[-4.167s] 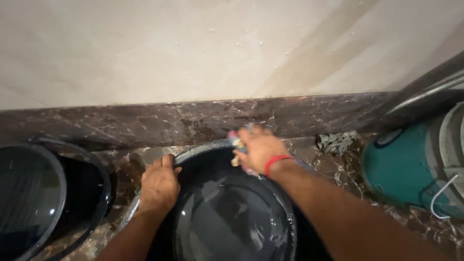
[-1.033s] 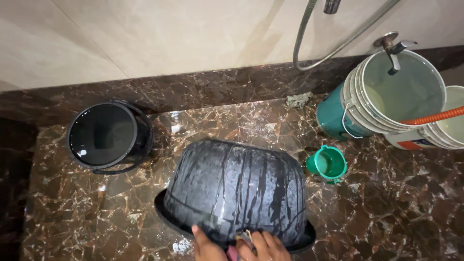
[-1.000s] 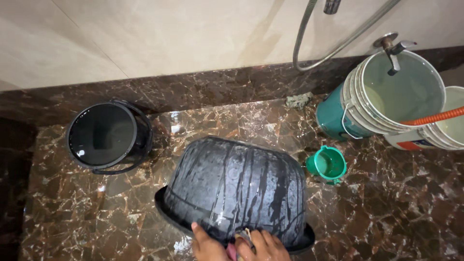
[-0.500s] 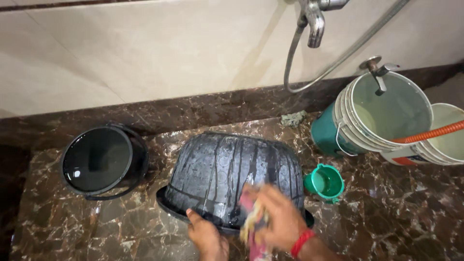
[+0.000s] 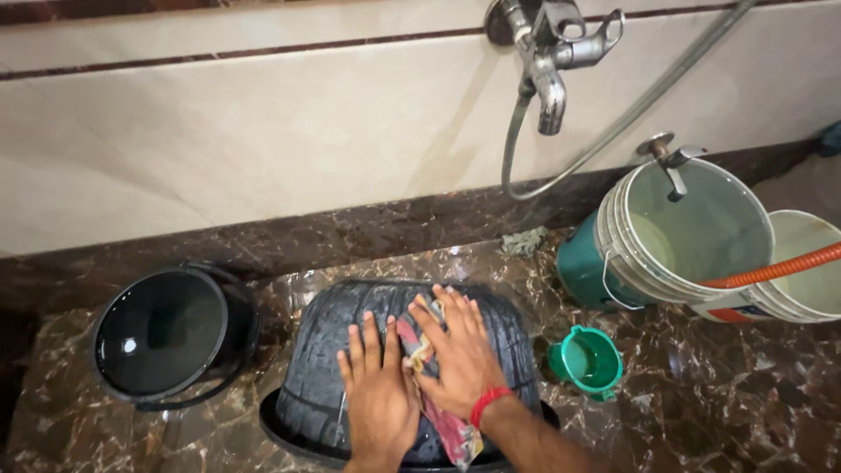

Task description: The person washes a large black bucket by hand using a green scoop and a cloth. They repeatedly scoop water from the bucket, pour it over the sides, and scrub the interior and exterior surfaces with a cloth.

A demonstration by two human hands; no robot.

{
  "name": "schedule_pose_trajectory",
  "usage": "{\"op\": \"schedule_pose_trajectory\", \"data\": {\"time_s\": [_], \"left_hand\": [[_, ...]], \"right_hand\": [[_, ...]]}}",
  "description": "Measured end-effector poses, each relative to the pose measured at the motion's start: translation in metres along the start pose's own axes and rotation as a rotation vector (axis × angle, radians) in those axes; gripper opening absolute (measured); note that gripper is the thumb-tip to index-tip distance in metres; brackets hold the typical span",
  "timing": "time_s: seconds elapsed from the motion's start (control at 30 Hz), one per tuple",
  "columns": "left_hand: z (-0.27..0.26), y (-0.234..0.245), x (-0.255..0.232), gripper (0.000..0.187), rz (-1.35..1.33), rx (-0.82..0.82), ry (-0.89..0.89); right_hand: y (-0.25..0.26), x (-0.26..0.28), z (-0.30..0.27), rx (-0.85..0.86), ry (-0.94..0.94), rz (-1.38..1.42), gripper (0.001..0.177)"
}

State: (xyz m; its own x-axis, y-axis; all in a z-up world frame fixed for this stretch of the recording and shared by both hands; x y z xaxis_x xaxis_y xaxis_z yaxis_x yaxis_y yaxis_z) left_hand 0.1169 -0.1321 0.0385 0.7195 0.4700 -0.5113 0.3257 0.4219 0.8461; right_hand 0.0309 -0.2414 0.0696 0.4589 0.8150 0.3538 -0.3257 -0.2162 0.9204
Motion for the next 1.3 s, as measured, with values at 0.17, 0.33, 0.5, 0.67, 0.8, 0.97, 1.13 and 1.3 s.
{"op": "schedule_pose_trajectory", "data": {"time_s": [0.17,0.33,0.5,0.67,0.8,0.97,1.13,1.3], "left_hand": [[0.009,-0.009,0.006,0.065,-0.026,0.03,-0.026],[0.02,-0.012,0.007,0.067,0.045,0.035,0.006],[0.021,-0.024,-0.011,0.069,0.067,0.021,0.036],[0.02,-0.024,-0.007,0.073,0.05,0.056,-0.035],[0.046,-0.018,0.015,0.067,0.132,0.133,0.041],[0.064,-0.025,0.014,0.066,0.063,0.16,0.098],[0.057,-0.032,-0.009,0.07,0.107,0.208,0.116],[0.018,-0.028,0.008,0.075,0.126,0.132,0.024]], "right_hand": [[-0.013,-0.024,-0.005,-0.01,0.11,0.071,0.08],[-0.041,-0.125,-0.036,-0.041,-0.141,0.229,0.075],[-0.072,-0.137,-0.028,-0.015,-0.617,0.683,0.067],[-0.045,-0.003,0.046,-0.082,0.021,0.066,0.036],[-0.031,-0.021,0.062,-0.093,-0.139,0.244,0.034],[-0.038,-0.108,0.044,-0.137,-0.794,0.463,0.027],[-0.034,-0.1,0.048,-0.209,-0.571,0.277,0.027],[-0.039,0.002,0.072,-0.067,0.078,0.1,0.037]]}}
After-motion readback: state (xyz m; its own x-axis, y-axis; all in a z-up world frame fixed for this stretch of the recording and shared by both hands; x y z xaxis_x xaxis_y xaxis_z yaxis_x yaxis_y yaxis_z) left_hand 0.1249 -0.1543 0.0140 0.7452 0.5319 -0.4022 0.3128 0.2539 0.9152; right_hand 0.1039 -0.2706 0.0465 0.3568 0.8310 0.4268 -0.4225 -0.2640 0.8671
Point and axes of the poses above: each hand's wrist, its own z-axis towards the middle knuckle, its own y-axis out of the back of the hand, x = y × z, the point moved 4 cm from there along z, towards the middle knuckle, and after that the axes turned 10 degrees about -z, right-handed, at the moved point
